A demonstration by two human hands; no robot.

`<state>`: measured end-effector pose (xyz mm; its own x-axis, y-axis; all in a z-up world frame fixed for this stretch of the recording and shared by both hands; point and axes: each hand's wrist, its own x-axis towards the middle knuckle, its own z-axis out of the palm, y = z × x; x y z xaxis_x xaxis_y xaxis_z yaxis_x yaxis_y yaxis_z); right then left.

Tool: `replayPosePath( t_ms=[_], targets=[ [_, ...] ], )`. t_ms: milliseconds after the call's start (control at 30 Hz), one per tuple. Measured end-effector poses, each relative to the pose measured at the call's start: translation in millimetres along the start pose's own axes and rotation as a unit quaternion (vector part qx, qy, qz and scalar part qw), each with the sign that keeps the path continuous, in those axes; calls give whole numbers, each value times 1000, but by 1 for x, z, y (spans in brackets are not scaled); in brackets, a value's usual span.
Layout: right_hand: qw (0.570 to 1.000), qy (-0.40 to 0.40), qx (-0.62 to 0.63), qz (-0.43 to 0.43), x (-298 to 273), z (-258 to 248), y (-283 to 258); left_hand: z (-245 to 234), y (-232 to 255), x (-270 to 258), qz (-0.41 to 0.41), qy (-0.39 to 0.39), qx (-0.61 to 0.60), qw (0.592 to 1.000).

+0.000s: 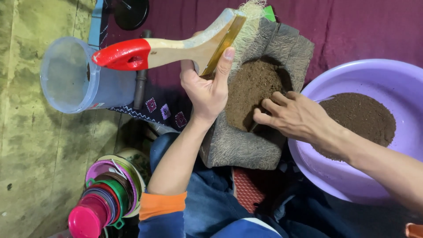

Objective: A person is cleaning out brown powder from a wooden mold using a brush, a spoon, and a small scraper, transferring the material into a purple bowl.

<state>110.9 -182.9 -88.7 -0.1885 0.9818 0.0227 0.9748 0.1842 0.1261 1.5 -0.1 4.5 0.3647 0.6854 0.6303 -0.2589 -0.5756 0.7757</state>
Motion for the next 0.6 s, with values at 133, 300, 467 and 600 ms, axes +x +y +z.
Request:
replayPosePath(
  t_ms=[133, 300, 467, 600],
  targets=[
    [988, -20, -148, -37, -12, -14, 20, -13, 8, 3, -35, -98, 25, 994],
    [977, -27, -179, 117, -21, -15, 43, -13, 8, 3, -29, -101, 20, 994],
    [991, 16, 12, 131, 7, -15, 19, -12, 8, 3, -27, -94, 27, 995],
    [989, 44, 110, 90, 24, -26, -3, -12, 9, 3, -22, -87, 40, 995]
  ],
)
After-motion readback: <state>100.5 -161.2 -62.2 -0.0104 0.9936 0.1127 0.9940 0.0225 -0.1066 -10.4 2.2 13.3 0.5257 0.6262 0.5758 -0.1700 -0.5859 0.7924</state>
